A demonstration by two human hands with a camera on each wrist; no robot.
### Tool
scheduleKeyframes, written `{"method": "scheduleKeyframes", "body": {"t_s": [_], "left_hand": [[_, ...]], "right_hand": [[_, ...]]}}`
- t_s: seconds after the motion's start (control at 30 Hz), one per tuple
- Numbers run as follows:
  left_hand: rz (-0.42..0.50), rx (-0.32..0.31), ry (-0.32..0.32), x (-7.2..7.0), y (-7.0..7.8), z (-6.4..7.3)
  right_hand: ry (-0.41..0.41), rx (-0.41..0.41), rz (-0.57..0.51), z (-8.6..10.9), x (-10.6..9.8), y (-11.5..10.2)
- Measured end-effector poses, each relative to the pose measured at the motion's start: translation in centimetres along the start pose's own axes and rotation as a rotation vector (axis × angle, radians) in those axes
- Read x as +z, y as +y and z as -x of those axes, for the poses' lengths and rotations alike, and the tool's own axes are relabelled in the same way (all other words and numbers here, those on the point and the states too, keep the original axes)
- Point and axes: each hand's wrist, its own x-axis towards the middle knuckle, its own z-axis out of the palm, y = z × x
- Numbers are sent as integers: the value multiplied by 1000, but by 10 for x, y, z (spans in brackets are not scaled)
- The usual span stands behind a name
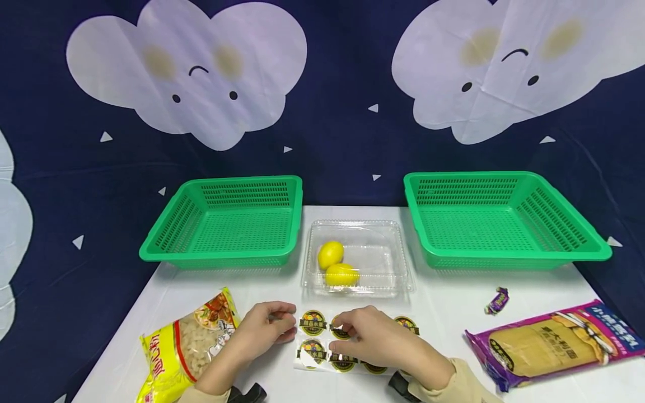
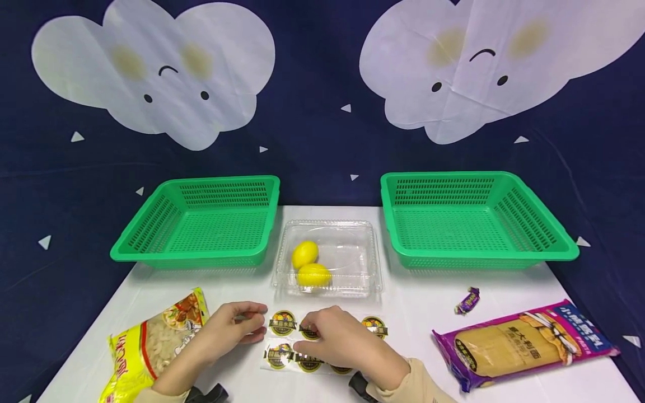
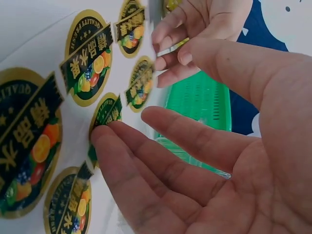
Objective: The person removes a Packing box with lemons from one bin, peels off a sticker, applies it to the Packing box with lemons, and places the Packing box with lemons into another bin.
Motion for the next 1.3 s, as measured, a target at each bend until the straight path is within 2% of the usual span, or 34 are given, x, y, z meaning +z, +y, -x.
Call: {"method": "scheduleKeyframes", "body": {"t_s": [0.17, 0.47, 0.7, 0.87, 1.07, 1.3], "left_hand": [[52, -7, -19, 2, -1, 0], [102, -20, -51, 2, -6, 1], [133, -19, -130, 0, -14, 5], [145, -15, -159, -1, -18, 7], [82, 10, -128, 5, -17, 8], [36, 27, -81, 10, -14, 9]], "right_hand": [[3, -13, 19, -1, 2, 2], [12, -27, -32, -2, 3, 2], [31, -28, -25, -1, 5, 2], [45, 4, -3, -1, 6, 1], [60, 26, 3, 0, 7, -1], [32, 12, -40, -4, 8, -6]]}}
